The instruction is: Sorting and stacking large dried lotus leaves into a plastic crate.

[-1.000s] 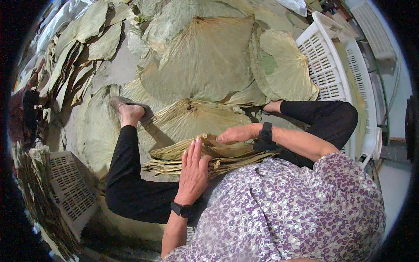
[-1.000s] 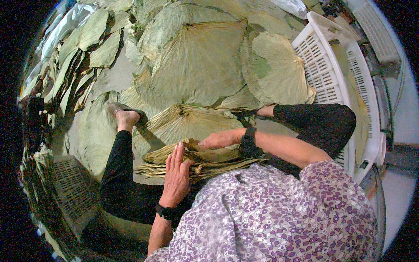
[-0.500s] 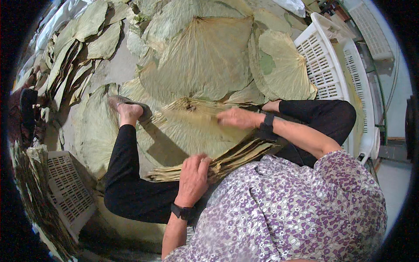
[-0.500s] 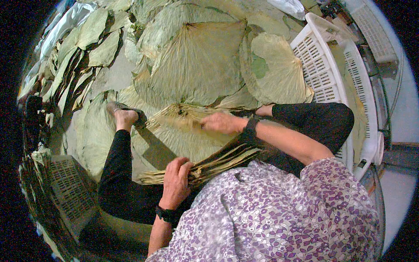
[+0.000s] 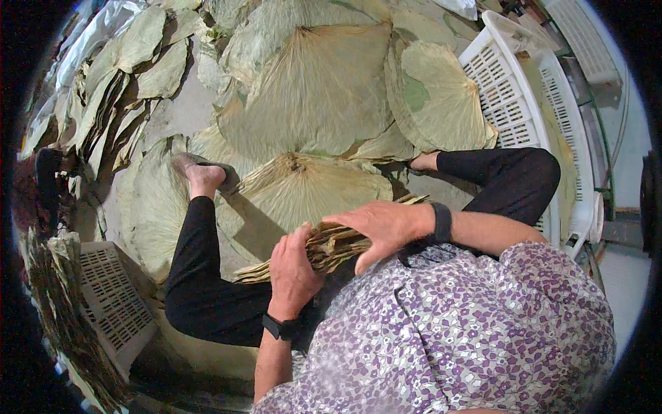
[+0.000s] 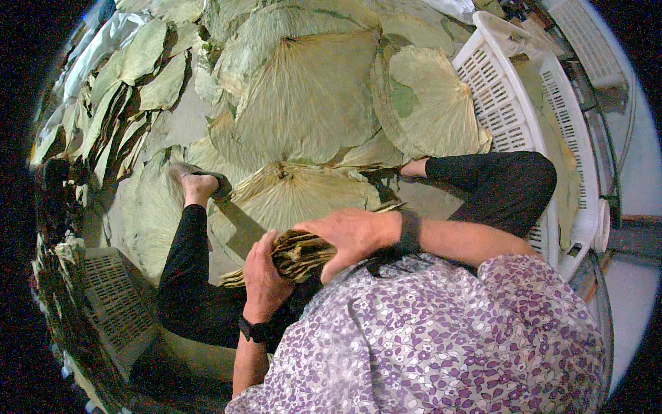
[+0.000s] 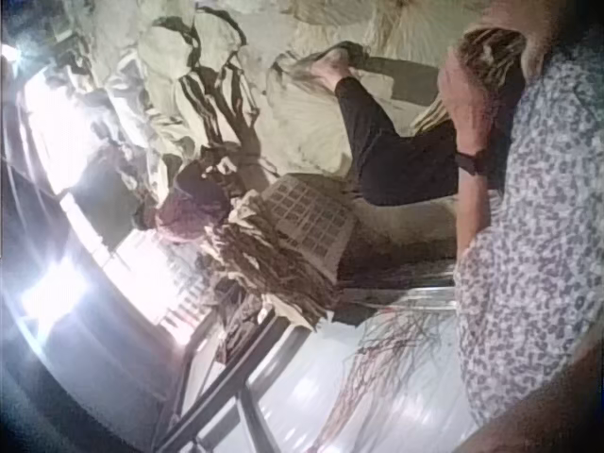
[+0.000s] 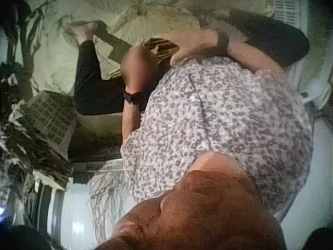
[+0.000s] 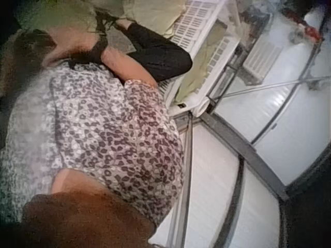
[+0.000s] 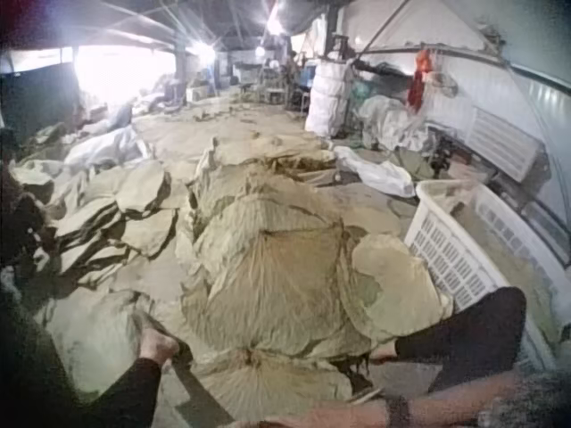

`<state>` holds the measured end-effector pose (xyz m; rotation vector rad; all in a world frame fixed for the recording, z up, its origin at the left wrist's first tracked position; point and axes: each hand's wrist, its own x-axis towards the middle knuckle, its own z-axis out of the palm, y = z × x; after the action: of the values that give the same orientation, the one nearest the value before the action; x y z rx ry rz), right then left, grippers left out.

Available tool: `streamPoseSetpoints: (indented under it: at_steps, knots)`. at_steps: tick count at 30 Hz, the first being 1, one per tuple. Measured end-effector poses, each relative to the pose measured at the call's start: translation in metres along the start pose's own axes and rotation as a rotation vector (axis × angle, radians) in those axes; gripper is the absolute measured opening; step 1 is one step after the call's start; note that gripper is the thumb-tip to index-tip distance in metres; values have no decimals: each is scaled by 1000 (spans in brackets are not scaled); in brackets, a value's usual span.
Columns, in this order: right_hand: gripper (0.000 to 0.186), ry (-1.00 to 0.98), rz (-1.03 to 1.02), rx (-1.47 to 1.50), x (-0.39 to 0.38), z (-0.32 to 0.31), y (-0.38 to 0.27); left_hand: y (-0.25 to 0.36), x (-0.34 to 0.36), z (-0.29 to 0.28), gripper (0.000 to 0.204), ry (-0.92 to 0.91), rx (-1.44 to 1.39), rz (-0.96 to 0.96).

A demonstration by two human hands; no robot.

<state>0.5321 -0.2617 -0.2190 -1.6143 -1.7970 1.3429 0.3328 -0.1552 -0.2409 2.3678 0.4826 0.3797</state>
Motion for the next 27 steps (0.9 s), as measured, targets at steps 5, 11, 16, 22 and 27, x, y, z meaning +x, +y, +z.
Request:
streamPoseSetpoints:
  at_steps: [5, 11, 16, 22, 27]
  knots:
    - [47, 359, -37, -314, 9, 49, 45, -11, 9, 23, 77, -91, 69, -39]
    - [34, 417, -38, -377, 8, 40, 54, -7, 17, 16, 60, -290, 37, -206]
    - [65, 1078, -18, -696, -13, -52, 36, -38, 23, -18, 41, 410, -392, -326]
    - [73, 1153, -57, 734, -50, -104, 50, -90, -8, -62, 38, 688, -1322, -602]
    - [86, 802, -275, 864, -40, -102, 49, -94, -18, -44, 46, 708, -1621, -602]
